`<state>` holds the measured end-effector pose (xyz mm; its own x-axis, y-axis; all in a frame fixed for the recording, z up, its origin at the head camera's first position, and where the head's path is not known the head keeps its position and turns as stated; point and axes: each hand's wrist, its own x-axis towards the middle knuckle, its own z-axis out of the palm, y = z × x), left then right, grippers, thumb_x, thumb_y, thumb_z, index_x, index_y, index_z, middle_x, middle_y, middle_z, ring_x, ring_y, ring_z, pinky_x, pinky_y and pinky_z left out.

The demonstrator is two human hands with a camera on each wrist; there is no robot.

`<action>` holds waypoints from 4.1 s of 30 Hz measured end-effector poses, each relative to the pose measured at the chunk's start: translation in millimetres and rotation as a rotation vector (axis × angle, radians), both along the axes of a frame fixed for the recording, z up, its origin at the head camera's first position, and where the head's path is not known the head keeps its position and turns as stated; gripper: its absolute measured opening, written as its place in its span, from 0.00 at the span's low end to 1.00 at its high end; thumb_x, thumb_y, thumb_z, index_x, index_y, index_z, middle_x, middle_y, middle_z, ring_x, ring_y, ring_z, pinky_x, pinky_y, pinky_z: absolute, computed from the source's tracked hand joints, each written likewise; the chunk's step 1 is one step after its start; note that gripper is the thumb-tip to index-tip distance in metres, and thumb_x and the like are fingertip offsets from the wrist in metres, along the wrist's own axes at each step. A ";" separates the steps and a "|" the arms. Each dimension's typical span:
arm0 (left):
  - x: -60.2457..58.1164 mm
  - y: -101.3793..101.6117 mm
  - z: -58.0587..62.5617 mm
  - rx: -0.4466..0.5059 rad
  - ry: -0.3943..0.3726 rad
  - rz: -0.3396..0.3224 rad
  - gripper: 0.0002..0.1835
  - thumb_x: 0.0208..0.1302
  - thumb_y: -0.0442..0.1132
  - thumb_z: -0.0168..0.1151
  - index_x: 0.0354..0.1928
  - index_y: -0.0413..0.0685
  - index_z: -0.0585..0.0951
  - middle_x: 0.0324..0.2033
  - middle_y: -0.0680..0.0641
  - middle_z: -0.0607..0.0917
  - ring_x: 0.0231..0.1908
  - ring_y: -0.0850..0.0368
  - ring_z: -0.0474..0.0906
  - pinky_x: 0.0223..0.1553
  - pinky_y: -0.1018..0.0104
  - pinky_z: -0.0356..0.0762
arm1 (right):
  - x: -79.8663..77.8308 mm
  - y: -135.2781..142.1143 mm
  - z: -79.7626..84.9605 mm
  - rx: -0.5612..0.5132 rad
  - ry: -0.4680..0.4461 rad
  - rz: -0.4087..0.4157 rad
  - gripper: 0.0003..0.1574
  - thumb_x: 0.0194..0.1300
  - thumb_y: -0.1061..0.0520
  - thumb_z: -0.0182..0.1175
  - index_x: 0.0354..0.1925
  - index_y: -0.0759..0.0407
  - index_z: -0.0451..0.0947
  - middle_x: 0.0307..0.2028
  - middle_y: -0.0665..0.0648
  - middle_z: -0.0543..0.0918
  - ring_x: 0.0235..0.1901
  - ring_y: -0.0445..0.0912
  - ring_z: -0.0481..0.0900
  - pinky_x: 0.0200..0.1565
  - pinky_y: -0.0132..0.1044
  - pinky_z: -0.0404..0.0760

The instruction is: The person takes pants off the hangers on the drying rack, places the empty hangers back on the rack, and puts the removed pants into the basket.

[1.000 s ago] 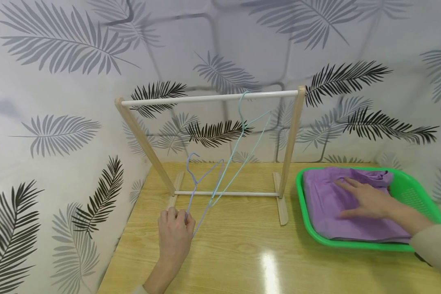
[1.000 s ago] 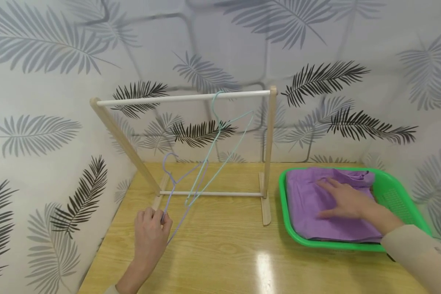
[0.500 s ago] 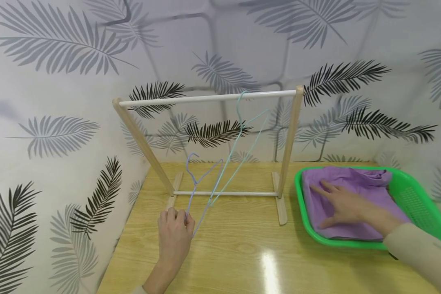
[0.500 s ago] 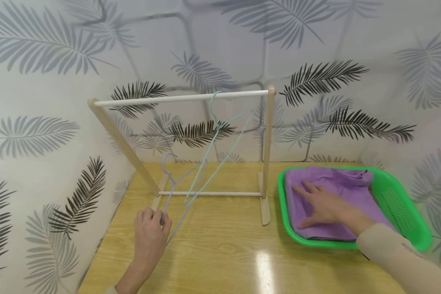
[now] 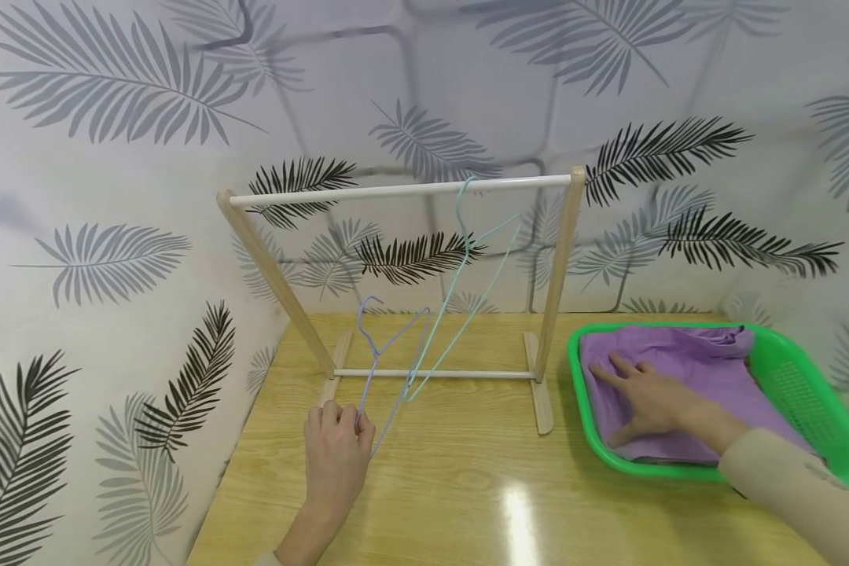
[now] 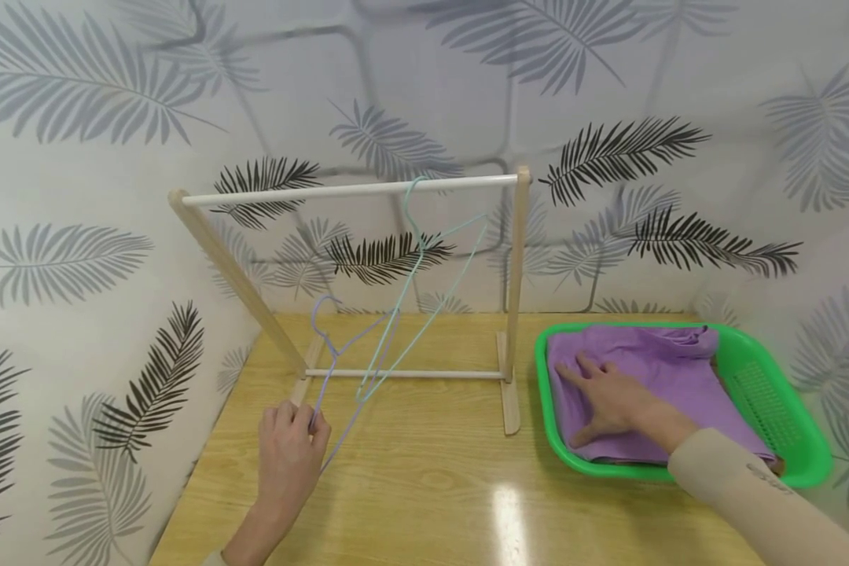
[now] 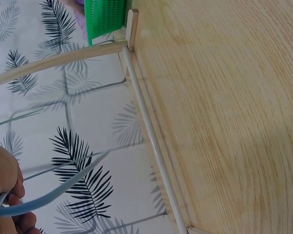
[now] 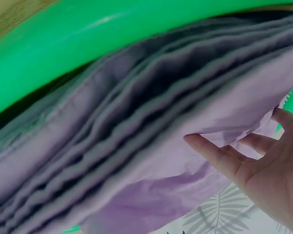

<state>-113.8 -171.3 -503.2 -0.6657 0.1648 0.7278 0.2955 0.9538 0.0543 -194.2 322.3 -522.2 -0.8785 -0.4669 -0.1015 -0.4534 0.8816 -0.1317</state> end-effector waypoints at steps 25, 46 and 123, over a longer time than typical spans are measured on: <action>-1.8 -1.3 3.4 0.000 0.022 0.020 0.14 0.53 0.29 0.68 0.17 0.43 0.74 0.19 0.48 0.71 0.25 0.53 0.64 0.30 0.64 0.63 | 5.1 -4.5 -17.3 -0.023 0.032 -0.020 0.81 0.33 0.29 0.84 0.78 0.61 0.64 0.72 0.86 0.62 0.61 0.88 0.69 0.54 0.76 0.79; -0.5 -2.7 7.2 0.005 0.025 0.027 0.14 0.52 0.28 0.70 0.17 0.42 0.75 0.18 0.48 0.72 0.25 0.55 0.63 0.30 0.65 0.63 | 6.2 -6.6 -19.7 -0.014 0.087 -0.028 0.77 0.36 0.31 0.83 0.76 0.62 0.65 0.72 0.83 0.65 0.63 0.86 0.69 0.53 0.75 0.81; -1.4 -1.5 8.4 0.010 0.020 0.011 0.13 0.53 0.28 0.70 0.18 0.41 0.75 0.20 0.46 0.73 0.26 0.50 0.68 0.30 0.62 0.67 | -56.9 -89.5 67.8 -0.255 0.784 -0.227 0.50 0.58 0.32 0.70 0.60 0.70 0.74 0.49 0.71 0.82 0.46 0.68 0.82 0.45 0.60 0.82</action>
